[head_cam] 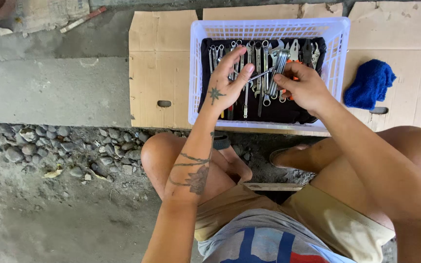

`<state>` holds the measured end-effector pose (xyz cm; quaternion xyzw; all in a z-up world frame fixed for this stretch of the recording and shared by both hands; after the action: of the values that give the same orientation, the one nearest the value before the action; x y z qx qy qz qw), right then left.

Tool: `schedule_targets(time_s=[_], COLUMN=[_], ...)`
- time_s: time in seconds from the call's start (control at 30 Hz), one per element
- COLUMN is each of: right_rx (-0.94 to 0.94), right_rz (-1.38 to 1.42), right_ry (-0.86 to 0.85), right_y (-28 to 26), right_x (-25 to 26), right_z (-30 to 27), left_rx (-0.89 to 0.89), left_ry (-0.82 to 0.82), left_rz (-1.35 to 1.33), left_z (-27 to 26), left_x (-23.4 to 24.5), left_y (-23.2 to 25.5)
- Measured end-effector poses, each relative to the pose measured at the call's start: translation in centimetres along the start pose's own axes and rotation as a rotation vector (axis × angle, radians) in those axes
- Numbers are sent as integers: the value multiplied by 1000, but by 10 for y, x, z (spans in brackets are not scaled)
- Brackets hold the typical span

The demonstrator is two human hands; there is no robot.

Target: Organizing and cleaning hand tools in a plastic basket using a cloth

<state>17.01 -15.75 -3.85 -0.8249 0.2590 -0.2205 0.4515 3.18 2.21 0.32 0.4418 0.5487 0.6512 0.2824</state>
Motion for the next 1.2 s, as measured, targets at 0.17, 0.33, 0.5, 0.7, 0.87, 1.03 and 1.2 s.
schedule_targets(time_s=[0.17,0.33,0.5,0.7,0.87,1.03,1.2], right_rx=[38,-130,-427,-523,-525,-474,-445], right_rz=[-243,-80,-306,-392,-568,-768,-568], right_ry=[-14,-33,-73,-173,-167,-195,-54], right_y=[-5,35,85,113,118,112,107], right_x=[4,-14,-37,-63,-71,-76,-74], right_z=[-1,26,53,77,87,86,76], left_rx=[-81,-28,19,45,26,39,57], left_ry=[39,158,277,294,346,339,331], left_rz=[97,41,-116,-26,-97,-90,-86], left_z=[-3,-6,-9,-10,-5,-2,-2], left_x=[23,52,74,90,93,90,88], left_y=[19,28,18,22,8,7,7])
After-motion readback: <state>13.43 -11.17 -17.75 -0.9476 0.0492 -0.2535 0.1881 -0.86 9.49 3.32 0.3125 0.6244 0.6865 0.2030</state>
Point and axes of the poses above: each hand's wrist, its own z-axis towards the middle knuckle, its own x-axis out of the back of the hand, y = z × x, the point moved 4 cm from there along z, towards the middle knuckle
